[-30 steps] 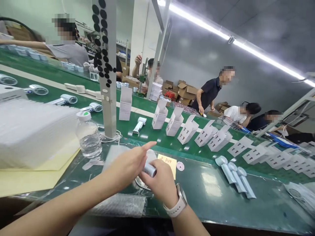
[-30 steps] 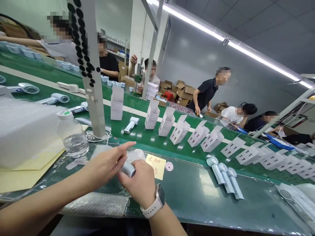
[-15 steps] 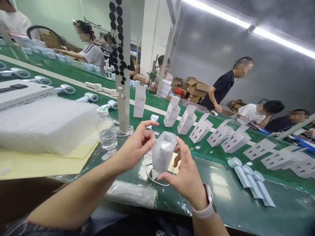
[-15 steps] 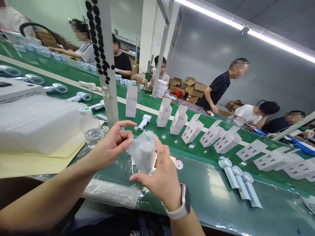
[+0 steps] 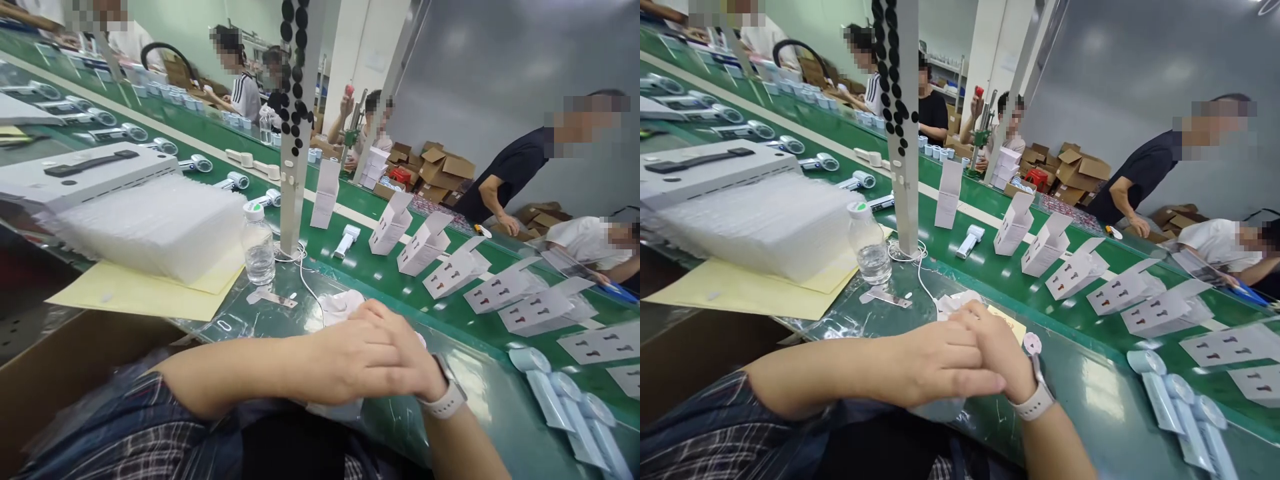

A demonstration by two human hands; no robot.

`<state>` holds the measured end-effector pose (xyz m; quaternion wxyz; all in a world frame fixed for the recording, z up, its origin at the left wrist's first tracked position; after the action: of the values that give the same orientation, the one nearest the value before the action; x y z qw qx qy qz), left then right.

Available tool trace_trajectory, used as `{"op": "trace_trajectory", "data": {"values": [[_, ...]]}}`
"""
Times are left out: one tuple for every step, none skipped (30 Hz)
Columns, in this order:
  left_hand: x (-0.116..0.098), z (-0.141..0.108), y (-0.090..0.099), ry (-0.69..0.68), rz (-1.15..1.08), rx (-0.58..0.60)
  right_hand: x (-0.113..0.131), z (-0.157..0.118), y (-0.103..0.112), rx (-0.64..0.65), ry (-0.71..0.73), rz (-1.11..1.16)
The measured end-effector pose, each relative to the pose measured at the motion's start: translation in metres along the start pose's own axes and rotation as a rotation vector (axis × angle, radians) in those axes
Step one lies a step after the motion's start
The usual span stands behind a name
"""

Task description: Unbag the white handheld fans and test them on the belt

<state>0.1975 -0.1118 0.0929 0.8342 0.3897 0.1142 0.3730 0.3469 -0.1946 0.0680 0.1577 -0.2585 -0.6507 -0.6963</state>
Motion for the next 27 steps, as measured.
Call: {"op": "trace_trajectory", "data": {"values": [[0.002, -0.009, 0.006, 0.036, 0.010, -0.048, -0.006, 0.001, 0.018, -0.067, 0.003, -0.010], [0.005, -0.021, 0.014, 0.095, 0.016, -0.102, -0.015, 0.002, 0.040, -0.191, -0.018, -0.019], [0.007, -0.037, 0.023, 0.182, 0.034, -0.161, -0.029, 0.002, 0.066, -0.368, -0.082, -0.047], [0.009, -0.055, 0.035, 0.287, 0.073, -0.225, -0.045, 0.002, 0.092, -0.592, -0.200, -0.079], [0.009, -0.077, 0.047, 0.393, 0.150, -0.298, -0.063, 0.001, 0.117, -0.805, -0.369, -0.115], [0.008, -0.099, 0.059, 0.505, 0.269, -0.368, -0.082, 0.002, 0.138, -0.969, -0.547, -0.127], [0.004, -0.121, 0.071, 0.611, 0.419, -0.425, -0.098, 0.005, 0.155, -1.064, -0.628, -0.115], [-0.001, -0.142, 0.082, 0.700, 0.605, -0.463, -0.113, 0.010, 0.167, -1.115, -0.678, -0.104], [-0.008, -0.161, 0.091, 0.805, 0.775, -0.466, -0.126, 0.015, 0.175, -1.151, -0.705, -0.094], [-0.014, -0.177, 0.098, 0.921, 0.897, -0.434, -0.137, 0.021, 0.178, -1.172, -0.708, -0.091], [-0.021, -0.190, 0.103, 0.997, 1.011, -0.406, -0.146, 0.026, 0.179, -1.188, -0.708, -0.098], [-0.026, -0.200, 0.106, 1.071, 1.083, -0.369, -0.152, 0.031, 0.178, -1.205, -0.704, -0.114], [-0.030, -0.209, 0.108, 1.123, 1.123, -0.335, -0.158, 0.035, 0.175, -1.216, -0.694, -0.136], [-0.033, -0.216, 0.109, 1.156, 1.142, -0.310, -0.161, 0.037, 0.172, -1.220, -0.677, -0.163], [-0.033, -0.222, 0.108, 1.192, 1.133, -0.285, -0.164, 0.040, 0.170, -1.220, -0.656, -0.192], [-0.032, -0.227, 0.107, 1.220, 1.108, -0.259, -0.167, 0.041, 0.168, -1.215, -0.632, -0.221], [-0.030, -0.232, 0.105, 1.235, 1.078, -0.231, -0.168, 0.043, 0.166, -1.211, -0.608, -0.251], [-0.028, -0.235, 0.104, 1.244, 1.054, -0.212, -0.170, 0.045, 0.165, -1.206, -0.587, -0.281], [-0.025, -0.238, 0.103, 1.247, 1.040, -0.203, -0.171, 0.046, 0.164, -1.202, -0.570, -0.312], [-0.022, -0.240, 0.102, 1.244, 1.030, -0.200, -0.172, 0.048, 0.164, -1.196, -0.557, -0.343], [-0.020, -0.241, 0.101, 1.239, 1.022, -0.206, -0.173, 0.050, 0.163, -1.186, -0.546, -0.372], [-0.017, -0.241, 0.101, 1.234, 1.017, -0.224, -0.174, 0.053, 0.161, -1.170, -0.538, -0.402], [-0.016, -0.240, 0.101, 1.230, 1.008, -0.248, -0.174, 0.056, 0.160, -1.145, -0.534, -0.431], [-0.014, -0.239, 0.101, 1.223, 0.999, -0.275, -0.174, 0.058, 0.159, -1.111, -0.535, -0.460], [-0.013, -0.238, 0.101, 1.212, 0.992, -0.296, -0.172, 0.062, 0.158, -1.069, -0.542, -0.489], [-0.012, -0.237, 0.101, 1.201, 0.990, -0.312, -0.171, 0.065, 0.159, -1.018, -0.554, -0.518], [-0.012, -0.237, 0.101, 1.191, 0.995, -0.316, -0.168, 0.068, 0.161, -0.960, -0.571, -0.547]]}}
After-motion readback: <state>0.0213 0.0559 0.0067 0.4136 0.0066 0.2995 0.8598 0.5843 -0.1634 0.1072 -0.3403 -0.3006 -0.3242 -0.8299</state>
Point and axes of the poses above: each hand's wrist, its own z-axis towards the middle knuckle, its own y-axis out of the back of the hand, x = y × z, the point moved 2 cm from there along z, towards the middle knuckle, and after that the axes turned 15 degrees about -y, right-handed, at the moved point
